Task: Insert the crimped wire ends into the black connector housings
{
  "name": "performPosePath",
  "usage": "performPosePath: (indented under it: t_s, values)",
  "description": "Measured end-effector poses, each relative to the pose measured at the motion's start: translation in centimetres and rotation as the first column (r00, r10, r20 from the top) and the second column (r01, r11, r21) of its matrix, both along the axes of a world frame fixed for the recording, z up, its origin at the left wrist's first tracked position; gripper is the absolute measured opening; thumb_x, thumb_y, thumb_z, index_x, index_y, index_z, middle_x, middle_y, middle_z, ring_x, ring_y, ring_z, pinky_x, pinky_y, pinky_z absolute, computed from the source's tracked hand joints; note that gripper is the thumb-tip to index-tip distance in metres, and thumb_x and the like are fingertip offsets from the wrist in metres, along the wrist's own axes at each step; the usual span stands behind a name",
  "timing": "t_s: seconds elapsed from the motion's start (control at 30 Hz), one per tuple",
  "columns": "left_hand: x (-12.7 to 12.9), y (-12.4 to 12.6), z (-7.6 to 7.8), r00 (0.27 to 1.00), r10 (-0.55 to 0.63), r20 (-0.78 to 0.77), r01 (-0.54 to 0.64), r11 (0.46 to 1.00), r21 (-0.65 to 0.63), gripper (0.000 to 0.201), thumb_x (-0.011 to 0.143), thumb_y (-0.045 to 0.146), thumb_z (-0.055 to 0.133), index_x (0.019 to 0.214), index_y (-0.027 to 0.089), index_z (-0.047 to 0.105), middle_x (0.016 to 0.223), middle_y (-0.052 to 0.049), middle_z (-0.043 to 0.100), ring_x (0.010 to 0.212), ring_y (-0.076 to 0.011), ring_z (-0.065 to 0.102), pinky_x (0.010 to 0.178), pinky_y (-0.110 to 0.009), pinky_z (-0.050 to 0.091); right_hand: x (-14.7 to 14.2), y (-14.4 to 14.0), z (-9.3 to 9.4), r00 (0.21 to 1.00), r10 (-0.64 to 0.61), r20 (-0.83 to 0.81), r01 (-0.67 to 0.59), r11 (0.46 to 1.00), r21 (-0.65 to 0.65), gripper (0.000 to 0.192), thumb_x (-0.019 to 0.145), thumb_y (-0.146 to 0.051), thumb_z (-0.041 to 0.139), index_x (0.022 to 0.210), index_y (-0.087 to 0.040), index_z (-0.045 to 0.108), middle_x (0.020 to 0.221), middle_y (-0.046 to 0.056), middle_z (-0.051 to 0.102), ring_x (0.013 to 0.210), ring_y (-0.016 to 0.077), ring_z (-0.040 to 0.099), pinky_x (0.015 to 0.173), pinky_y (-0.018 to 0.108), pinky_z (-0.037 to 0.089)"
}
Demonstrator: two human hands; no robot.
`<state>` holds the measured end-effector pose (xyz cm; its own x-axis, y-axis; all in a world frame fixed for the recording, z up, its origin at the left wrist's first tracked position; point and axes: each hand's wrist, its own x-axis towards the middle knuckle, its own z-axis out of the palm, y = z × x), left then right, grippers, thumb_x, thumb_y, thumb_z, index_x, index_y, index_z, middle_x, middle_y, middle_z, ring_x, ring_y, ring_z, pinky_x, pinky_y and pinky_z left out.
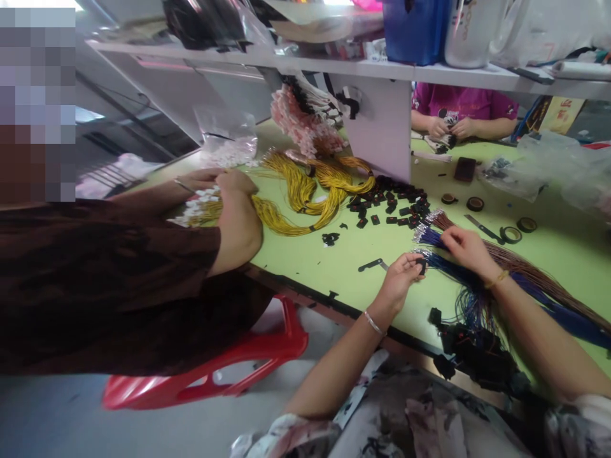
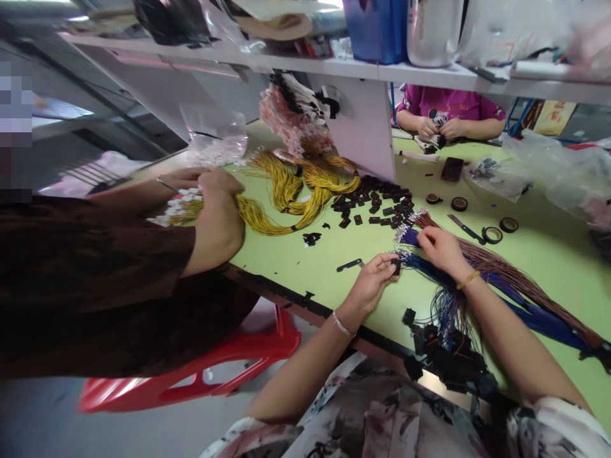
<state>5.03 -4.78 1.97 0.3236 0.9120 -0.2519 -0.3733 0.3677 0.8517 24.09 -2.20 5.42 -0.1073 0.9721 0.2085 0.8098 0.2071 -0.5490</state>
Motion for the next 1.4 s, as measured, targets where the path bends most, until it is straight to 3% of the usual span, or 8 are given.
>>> performPosePath:
  t_s: [0.13, 0.27, 0.5, 0.67, 0.77, 0.9, 1.17, 1.4]
  values:
    - [0.3, 0.6, 0.4, 0.999, -0.035, 0.004, 0.035, 0.999, -0.016, 0.028, 0.066, 0.022, 0.074, 0.092, 0.016, 0.066, 0.079, -0.003, 0.060, 0.070, -0.0105, 0.055, 0.069, -0.025, 0.047, 2.0, 4.0, -0.8, 0.936, -0.180, 0.302, 0.234, 0.960, -0.151, 0.016, 0.077, -0.027, 0.056, 0.077, -0.019, 0.069, 0.076, 0.005, 0.067, 0.062, 0.0147, 0.050, 0.055, 0.026, 0.028]
    - [0.5, 0.7, 0.0, 0.999, -0.035, 0.015, 0.036, 0.999, -0.037, 0.027, 0.066, 0.022, 0.075, 0.090, 0.016, 0.065, 0.080, -0.003, 0.061, 0.070, -0.0104, 0.056, 0.070, -0.026, 0.047, 2.2, 4.5, -1.6, 0.943, -0.128, 0.307, 0.192, 0.964, -0.186, 0.021, 0.080, -0.029, 0.051, 0.077, -0.018, 0.068, 0.076, 0.005, 0.068, 0.060, 0.0136, 0.050, 0.053, 0.025, 0.027]
    - [0.5, 0.7, -0.8, 0.996, -0.045, 0.072, 0.049, 0.997, -0.059, 0.030, 0.066, 0.023, 0.076, 0.092, 0.016, 0.064, 0.082, -0.004, 0.063, 0.072, -0.0111, 0.057, 0.070, -0.026, 0.045, 1.8, 3.6, 2.0, 0.838, -0.222, 0.498, 0.345, 0.923, -0.170, 0.020, 0.075, -0.029, 0.055, 0.070, -0.014, 0.067, 0.076, 0.014, 0.067, 0.065, 0.0182, 0.056, 0.056, 0.027, 0.030]
    - [0.6, 0.6, -1.3, 0.991, -0.063, 0.119, 0.072, 0.995, -0.071, 0.030, 0.066, 0.022, 0.076, 0.093, 0.015, 0.064, 0.083, -0.004, 0.063, 0.074, -0.0114, 0.058, 0.071, -0.026, 0.045, 0.2, 3.4, 3.0, 0.993, -0.044, 0.108, 0.052, 0.996, -0.074, 0.017, 0.076, -0.028, 0.050, 0.067, -0.017, 0.059, 0.062, 0.002, 0.059, 0.056, 0.0121, 0.046, 0.053, 0.024, 0.030]
    - [0.6, 0.7, -1.3, 0.984, -0.052, 0.172, 0.070, 0.993, -0.100, 0.030, 0.066, 0.019, 0.076, 0.093, 0.014, 0.064, 0.085, -0.004, 0.062, 0.076, -0.0115, 0.058, 0.073, -0.025, 0.045, -1.0, 2.7, 2.7, 0.982, 0.112, -0.154, -0.120, 0.992, -0.044, 0.013, 0.075, -0.026, 0.050, 0.067, -0.017, 0.056, 0.059, -0.002, 0.053, 0.054, 0.0101, 0.041, 0.052, 0.022, 0.031]
    - [0.5, 0.8, -1.1, 0.962, -0.033, 0.273, 0.069, 0.990, -0.125, 0.027, 0.066, 0.014, 0.074, 0.091, 0.014, 0.063, 0.087, -0.004, 0.061, 0.078, -0.0107, 0.057, 0.071, -0.024, 0.043, -1.7, 0.7, 1.8, 0.930, 0.135, -0.341, -0.169, 0.983, -0.071, 0.009, 0.074, -0.024, 0.052, 0.069, -0.017, 0.055, 0.061, -0.003, 0.052, 0.055, 0.0093, 0.040, 0.052, 0.021, 0.032]
    - [0.7, 0.8, -1.1, 0.929, -0.030, 0.370, 0.090, 0.985, -0.148, 0.022, 0.071, 0.009, 0.067, 0.092, 0.014, 0.064, 0.089, -0.003, 0.060, 0.077, -0.0099, 0.054, 0.071, -0.022, 0.043, -2.2, -3.4, -1.2, 0.934, 0.035, -0.355, -0.087, 0.988, -0.130, 0.010, 0.072, -0.022, 0.051, 0.062, -0.017, 0.053, 0.057, -0.003, 0.051, 0.052, 0.0084, 0.040, 0.052, 0.020, 0.032]
    - [0.7, 0.7, -1.2, 0.928, -0.035, 0.371, 0.096, 0.985, -0.147, 0.021, 0.071, 0.008, 0.067, 0.092, 0.013, 0.065, 0.090, -0.004, 0.060, 0.076, -0.0100, 0.055, 0.070, -0.023, 0.043, -2.5, -3.8, -1.6, 0.957, 0.012, -0.289, -0.048, 0.992, -0.118, 0.013, 0.071, -0.023, 0.051, 0.060, -0.017, 0.051, 0.053, -0.004, 0.049, 0.049, 0.0075, 0.037, 0.048, 0.020, 0.028]
